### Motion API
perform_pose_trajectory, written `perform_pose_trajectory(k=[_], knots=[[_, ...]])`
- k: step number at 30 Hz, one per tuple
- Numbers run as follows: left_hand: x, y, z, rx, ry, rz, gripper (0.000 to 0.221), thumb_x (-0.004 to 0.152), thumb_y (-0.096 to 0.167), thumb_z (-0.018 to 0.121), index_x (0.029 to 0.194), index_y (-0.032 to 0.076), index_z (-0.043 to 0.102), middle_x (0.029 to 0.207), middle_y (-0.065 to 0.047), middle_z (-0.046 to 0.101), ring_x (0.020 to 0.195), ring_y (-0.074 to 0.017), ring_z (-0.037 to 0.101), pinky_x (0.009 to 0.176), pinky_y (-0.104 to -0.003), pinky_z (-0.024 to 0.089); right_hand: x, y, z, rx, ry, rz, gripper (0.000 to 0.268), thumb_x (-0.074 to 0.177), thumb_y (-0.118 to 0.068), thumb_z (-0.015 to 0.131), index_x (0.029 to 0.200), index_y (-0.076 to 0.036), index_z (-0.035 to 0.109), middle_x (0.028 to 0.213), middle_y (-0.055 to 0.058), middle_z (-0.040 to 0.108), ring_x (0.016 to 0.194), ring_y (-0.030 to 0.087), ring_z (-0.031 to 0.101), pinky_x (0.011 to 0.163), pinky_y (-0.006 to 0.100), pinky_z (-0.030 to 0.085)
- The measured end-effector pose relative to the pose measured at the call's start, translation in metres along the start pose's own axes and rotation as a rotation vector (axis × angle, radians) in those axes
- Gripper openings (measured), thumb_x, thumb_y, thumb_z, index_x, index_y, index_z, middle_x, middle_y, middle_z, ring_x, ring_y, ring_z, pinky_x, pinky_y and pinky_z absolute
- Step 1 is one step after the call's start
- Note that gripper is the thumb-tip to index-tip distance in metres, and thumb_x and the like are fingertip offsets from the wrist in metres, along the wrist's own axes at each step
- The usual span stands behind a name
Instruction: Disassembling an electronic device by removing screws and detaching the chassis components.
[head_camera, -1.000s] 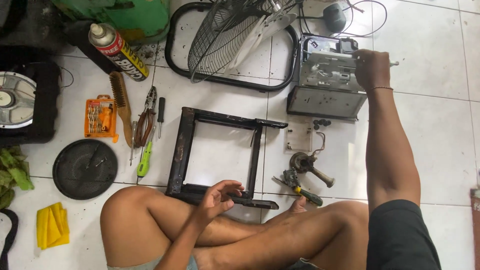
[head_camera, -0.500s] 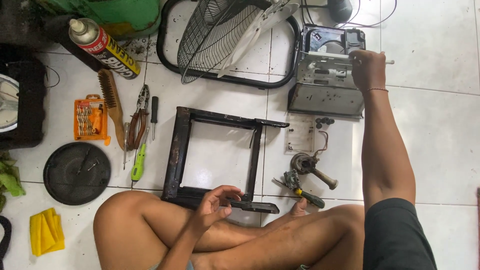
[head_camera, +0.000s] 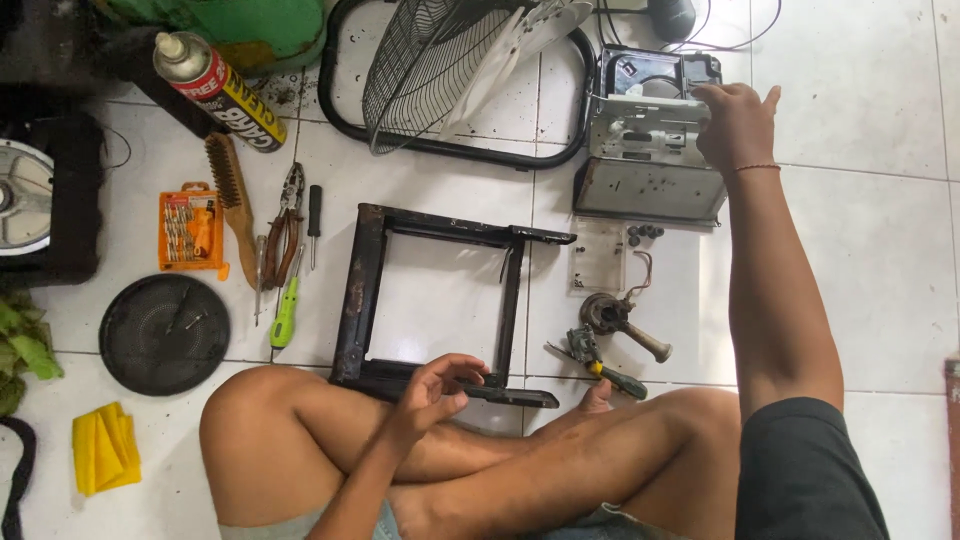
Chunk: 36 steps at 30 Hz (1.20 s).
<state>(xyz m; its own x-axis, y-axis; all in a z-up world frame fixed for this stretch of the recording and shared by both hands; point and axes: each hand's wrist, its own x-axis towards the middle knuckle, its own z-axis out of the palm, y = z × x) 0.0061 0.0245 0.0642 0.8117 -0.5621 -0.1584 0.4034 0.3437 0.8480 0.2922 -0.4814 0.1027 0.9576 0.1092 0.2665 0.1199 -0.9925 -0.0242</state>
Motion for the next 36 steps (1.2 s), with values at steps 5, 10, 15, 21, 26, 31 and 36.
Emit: perform_pose_trajectory(k=[5, 10, 15, 21, 26, 31, 36], knots=[[-0.002, 0.011, -0.009, 0.277, 0.162, 0.068, 0.039, 0.084, 0.013, 0.075, 0.122, 0.006, 0.070, 0.116, -0.011, 0.074, 0.103, -0.0214, 0.067, 0.084, -0.032, 0.052, -0.055, -0.083, -0.067, 0.031, -0.131, 0.045, 0.030, 0.093, -0.008, 0.078, 0.123, -0.012, 0.076, 0.119, 0.012, 0.075, 0.118, 0.034, 0.066, 0.112, 0.069, 0.029], [-0.009, 0.080, -0.032, 0.878, 0.461, 0.239, 0.033, 0.083, 0.020, 0.081, 0.115, 0.011, 0.076, 0.112, -0.013, 0.075, 0.103, -0.0326, 0.069, 0.087, -0.041, 0.053, -0.139, -0.207, -0.185, 0.307, -0.542, 0.265, 0.033, 0.095, -0.014, 0.071, 0.125, -0.003, 0.072, 0.121, 0.024, 0.074, 0.118, 0.045, 0.066, 0.106, 0.068, 0.042], [0.002, 0.045, -0.109, 1.144, 0.630, -0.377, 0.092, 0.087, 0.045, 0.076, 0.152, -0.004, 0.034, 0.124, -0.030, 0.059, 0.115, -0.0440, 0.065, 0.090, -0.054, 0.057, -0.199, -0.271, -0.213, 0.415, -0.887, 0.323, 0.035, 0.093, -0.029, 0.065, 0.125, -0.016, 0.072, 0.124, 0.015, 0.076, 0.113, 0.038, 0.072, 0.099, 0.059, 0.052], [0.012, 0.003, -0.143, 1.220, 0.691, -0.480, 0.065, 0.090, 0.040, 0.070, 0.132, -0.005, 0.050, 0.104, -0.021, 0.061, 0.094, -0.0361, 0.070, 0.070, -0.046, 0.060, -0.262, -0.260, -0.034, 0.308, -0.985, 0.142, 0.043, 0.090, -0.053, 0.069, 0.126, -0.029, 0.070, 0.117, 0.002, 0.077, 0.111, 0.029, 0.072, 0.092, 0.050, 0.059], [0.008, -0.001, -0.142, 1.199, 0.728, -0.467, 0.064, 0.087, 0.040, 0.072, 0.128, -0.005, 0.053, 0.103, -0.020, 0.062, 0.096, -0.0365, 0.070, 0.071, -0.046, 0.059, -0.254, -0.273, -0.043, 0.422, -1.040, 0.065, 0.026, 0.092, -0.037, 0.068, 0.114, -0.027, 0.077, 0.108, 0.003, 0.080, 0.107, 0.031, 0.074, 0.093, 0.050, 0.058], [0.008, 0.014, -0.134, 1.174, 0.707, -0.515, 0.058, 0.088, 0.037, 0.068, 0.126, -0.005, 0.054, 0.105, -0.021, 0.061, 0.101, -0.0369, 0.069, 0.076, -0.047, 0.059, -0.251, -0.270, -0.052, 0.458, -1.029, 0.046, 0.030, 0.088, -0.037, 0.072, 0.114, -0.022, 0.077, 0.106, 0.005, 0.081, 0.106, 0.034, 0.074, 0.091, 0.049, 0.057], [0.010, 0.019, -0.132, 1.050, 0.735, -0.489, 0.068, 0.084, 0.042, 0.074, 0.125, -0.009, 0.055, 0.107, -0.024, 0.062, 0.102, -0.0372, 0.068, 0.077, -0.048, 0.056, -0.259, -0.273, -0.041, 0.387, -1.065, -0.119, 0.025, 0.083, -0.037, 0.077, 0.106, -0.027, 0.080, 0.099, 0.001, 0.081, 0.100, 0.032, 0.075, 0.088, 0.046, 0.059]])
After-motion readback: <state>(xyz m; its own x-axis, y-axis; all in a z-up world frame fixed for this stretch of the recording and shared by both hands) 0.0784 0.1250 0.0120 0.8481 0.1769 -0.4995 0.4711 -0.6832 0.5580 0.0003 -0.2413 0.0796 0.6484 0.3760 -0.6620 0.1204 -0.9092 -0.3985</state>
